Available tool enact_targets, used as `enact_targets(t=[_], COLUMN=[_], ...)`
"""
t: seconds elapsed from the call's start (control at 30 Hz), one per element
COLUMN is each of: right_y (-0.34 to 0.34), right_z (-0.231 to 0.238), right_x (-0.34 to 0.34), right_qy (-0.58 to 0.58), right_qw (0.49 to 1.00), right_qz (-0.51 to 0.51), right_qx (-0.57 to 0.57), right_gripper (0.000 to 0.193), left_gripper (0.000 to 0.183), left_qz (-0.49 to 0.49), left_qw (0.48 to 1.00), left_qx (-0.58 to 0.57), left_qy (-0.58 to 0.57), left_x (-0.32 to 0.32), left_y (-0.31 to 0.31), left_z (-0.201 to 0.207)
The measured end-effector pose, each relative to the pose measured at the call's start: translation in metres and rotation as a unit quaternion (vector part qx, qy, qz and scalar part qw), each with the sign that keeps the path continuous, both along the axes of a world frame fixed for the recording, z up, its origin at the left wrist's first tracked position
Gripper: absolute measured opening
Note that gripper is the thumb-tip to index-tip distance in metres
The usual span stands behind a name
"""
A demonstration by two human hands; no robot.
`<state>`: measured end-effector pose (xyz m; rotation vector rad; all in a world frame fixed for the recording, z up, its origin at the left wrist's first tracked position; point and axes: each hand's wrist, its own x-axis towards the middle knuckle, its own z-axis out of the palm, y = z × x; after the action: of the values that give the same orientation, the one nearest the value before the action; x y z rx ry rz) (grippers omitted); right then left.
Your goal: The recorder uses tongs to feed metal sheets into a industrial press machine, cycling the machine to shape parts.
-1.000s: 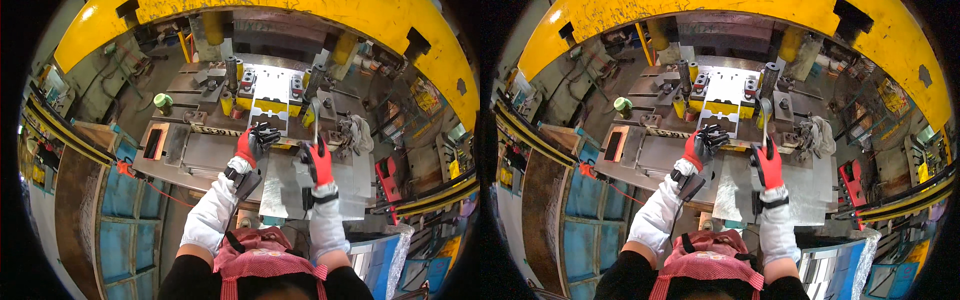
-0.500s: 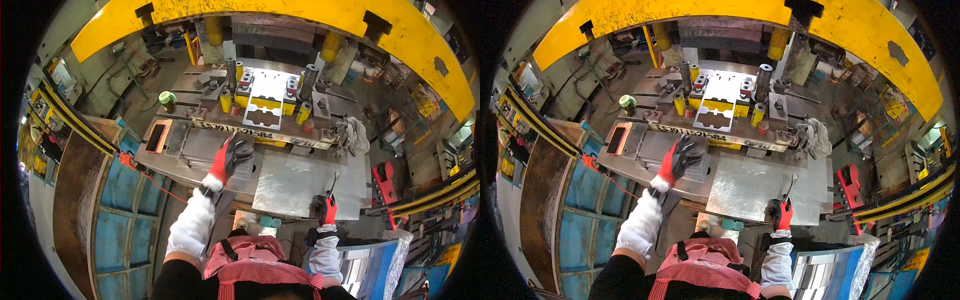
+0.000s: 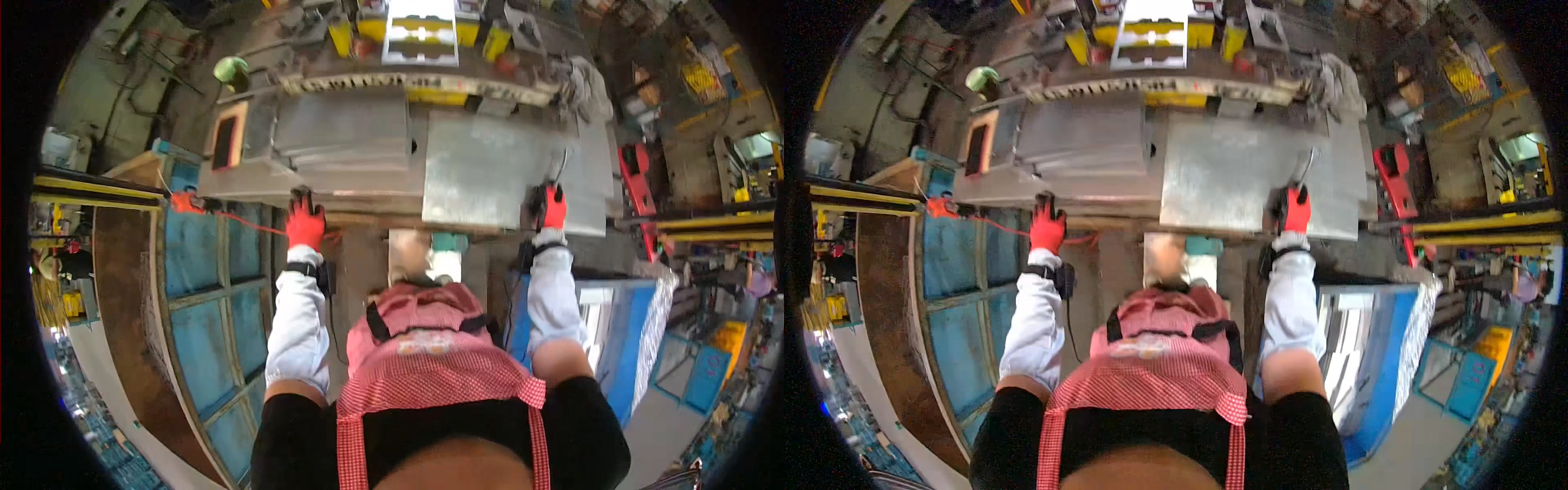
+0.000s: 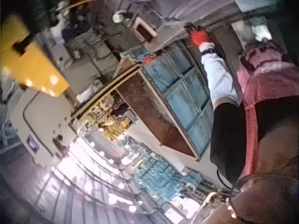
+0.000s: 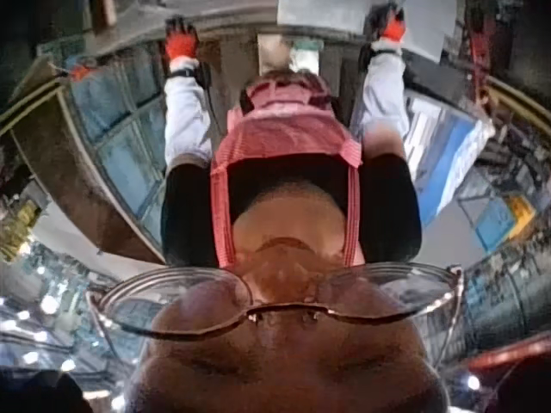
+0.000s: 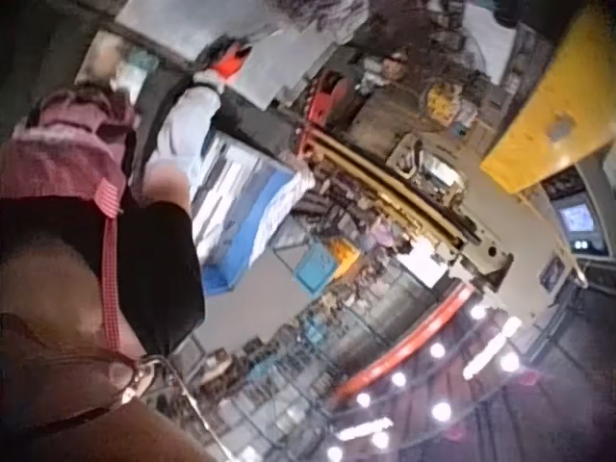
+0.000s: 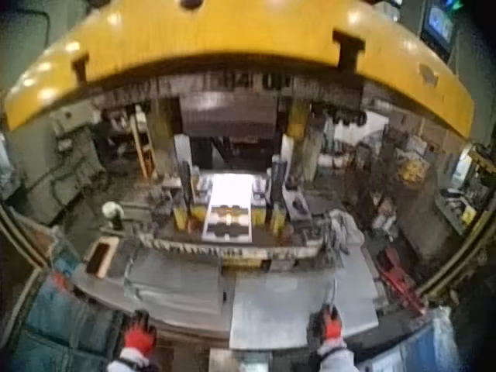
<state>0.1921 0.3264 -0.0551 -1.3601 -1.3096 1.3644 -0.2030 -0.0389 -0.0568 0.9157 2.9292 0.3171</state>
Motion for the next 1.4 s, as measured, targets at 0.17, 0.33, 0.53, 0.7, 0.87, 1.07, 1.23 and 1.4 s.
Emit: enact_targets(t=[0.17,0.33,0.53,0.7,0.87,1.07,1.23,1.4], right_y=[0.014,0.005,0.003,0.007,0.037,0.036,0.022,0.031], right_z=[-0.017,0.002,-0.02,-0.025,-0.069,-0.07,-0.053,-0.062], right_x=[0.006,-0.009,-0.003,0.0,0.015,0.019,0.01,0.029], right_qy=[-0.114,-0.057,-0.059,-0.148,-0.14,-0.122,-0.166,-0.094], right_qw=[0.991,0.997,0.991,0.978,0.971,0.981,0.943,0.994], right_qz=[-0.059,-0.055,-0.05,-0.047,-0.048,-0.059,-0.067,-0.036], right_qx=[0.04,0.024,0.108,0.142,0.188,0.14,0.28,0.045], right_gripper=[0.024,0.025,0.028,0.023,0.015,0.018,0.02,0.045], left_gripper=[0.052,0.052,0.049,0.056,0.061,0.061,0.058,0.057], left_qz=[-0.048,-0.079,-0.057,-0.056,-0.055,-0.058,-0.061,-0.073], left_qw=[0.998,0.989,0.996,0.998,0.998,0.998,0.998,0.997], left_qx=[-0.041,-0.076,-0.062,-0.011,-0.022,-0.036,0.005,-0.01], left_qy=[-0.009,0.102,0.014,0.016,0.005,0.008,-0.027,0.002], left_x=[-0.008,-0.007,-0.01,-0.014,-0.016,-0.015,-0.015,-0.01], left_y=[0.022,0.019,0.034,0.018,0.025,0.028,0.024,0.028], left_z=[0.019,0.035,0.032,0.008,0.012,0.009,0.015,0.019])
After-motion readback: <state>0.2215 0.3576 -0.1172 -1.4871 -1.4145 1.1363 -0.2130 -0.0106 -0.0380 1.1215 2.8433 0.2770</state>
